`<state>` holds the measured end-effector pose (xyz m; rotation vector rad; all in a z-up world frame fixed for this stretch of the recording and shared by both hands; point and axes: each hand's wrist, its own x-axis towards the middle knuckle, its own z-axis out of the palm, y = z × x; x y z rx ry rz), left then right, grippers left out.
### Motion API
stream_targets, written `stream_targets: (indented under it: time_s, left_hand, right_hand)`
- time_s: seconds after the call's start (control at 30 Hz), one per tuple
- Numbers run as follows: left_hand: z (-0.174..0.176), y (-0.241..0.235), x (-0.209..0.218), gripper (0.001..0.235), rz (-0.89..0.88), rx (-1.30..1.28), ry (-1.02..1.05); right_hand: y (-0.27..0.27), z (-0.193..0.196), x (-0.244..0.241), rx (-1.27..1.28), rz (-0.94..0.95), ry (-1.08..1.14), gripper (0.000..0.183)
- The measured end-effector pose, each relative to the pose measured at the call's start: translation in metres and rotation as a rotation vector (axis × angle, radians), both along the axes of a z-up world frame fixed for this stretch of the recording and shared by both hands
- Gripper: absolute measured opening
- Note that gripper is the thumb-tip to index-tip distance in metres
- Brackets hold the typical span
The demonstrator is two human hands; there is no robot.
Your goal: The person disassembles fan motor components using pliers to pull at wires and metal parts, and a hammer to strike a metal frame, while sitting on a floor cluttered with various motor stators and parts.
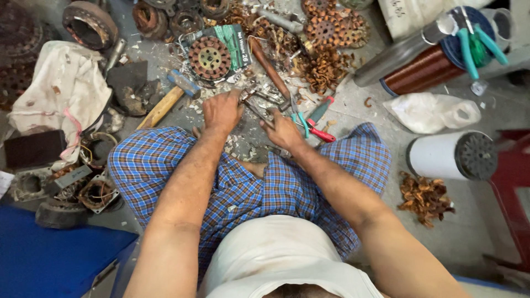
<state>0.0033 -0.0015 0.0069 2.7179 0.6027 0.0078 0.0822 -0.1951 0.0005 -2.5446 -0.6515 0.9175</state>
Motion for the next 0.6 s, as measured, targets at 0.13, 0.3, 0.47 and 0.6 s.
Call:
stream_targets:
  time_s: [0.13,0.3,0.47,0.6]
  left_hand:
    - [-0.001,0.002,-0.005,0.049,0.005,-0.062,-0.090]
    - [-0.014,-0.001,-0.003,0.056,0.107,-0.433,-0.126]
    - [-0.016,0.000,-0.011,0.039,0.104,-0.270,-0.152]
    - [-0.004,0.000,-0.001,0.042,0.110,-0.164,-0.132]
  right_hand:
    - [-0.002,-0.021,0.005,0.008,0.025,0.003,0.062]
    - [-0.001,-0.040,0.013,-0.033,-0.059,-0.035,0.067]
    - [-0.005,-0.067,0.004,0.110,-0.115,-0.274,0.070]
    - [-0.018,-0.073,0.024,0.388,0.044,-0.471,0.069]
